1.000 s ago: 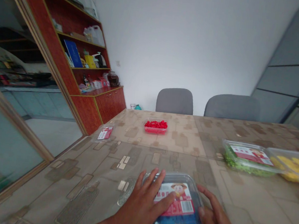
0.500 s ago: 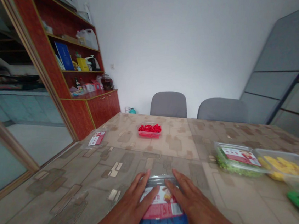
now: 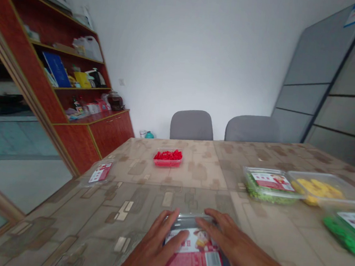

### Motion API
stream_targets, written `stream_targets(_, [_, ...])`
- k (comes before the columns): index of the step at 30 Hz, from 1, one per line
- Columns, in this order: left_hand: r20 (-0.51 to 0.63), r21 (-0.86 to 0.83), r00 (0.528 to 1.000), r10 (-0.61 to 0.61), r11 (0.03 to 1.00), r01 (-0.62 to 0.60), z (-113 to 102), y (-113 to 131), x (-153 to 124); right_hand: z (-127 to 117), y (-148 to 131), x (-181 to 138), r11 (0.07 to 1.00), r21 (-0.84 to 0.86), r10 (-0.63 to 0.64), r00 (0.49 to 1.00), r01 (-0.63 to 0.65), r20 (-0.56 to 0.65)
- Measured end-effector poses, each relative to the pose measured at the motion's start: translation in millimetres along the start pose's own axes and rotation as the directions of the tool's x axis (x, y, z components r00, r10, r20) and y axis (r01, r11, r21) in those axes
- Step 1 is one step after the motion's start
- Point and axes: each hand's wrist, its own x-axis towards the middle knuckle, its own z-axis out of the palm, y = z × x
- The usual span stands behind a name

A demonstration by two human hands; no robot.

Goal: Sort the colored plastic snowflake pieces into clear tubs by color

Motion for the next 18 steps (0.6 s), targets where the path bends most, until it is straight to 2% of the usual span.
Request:
stream_targets(5, [0.001, -0.048, 0.997, 0.077, 0.996, -0.077, -7.9, 21.4, 39.4, -25.1, 14.0, -28.1, 1.000, -0.012, 0.013, 0.997, -0.014, -0.082])
stream_targets(10, [0.176, -0.106, 0.978, 0.111, 0.990, -0.093, -10.1, 48.6, 87.8, -43.1, 33.8, -66.4, 0.993, -0.028, 0.107, 0.982, -0.112, -0.153])
stream_targets(14, [0.231, -0.165, 0.965, 0.123, 0.983, -0.086, -0.9, 73.0, 121.1, -37.0, 58.3, -111.4, 0.965, -0.090, 0.221, 0.947, -0.247, -0.231])
stream_targets(18, [0.259, -0.207, 0.952, 0.164, 0.972, -0.111, 9.2, 95.5, 148.8, -27.2, 78.6, -154.3, 0.914, -0.230, 0.268, 0.922, -0.335, -0.278])
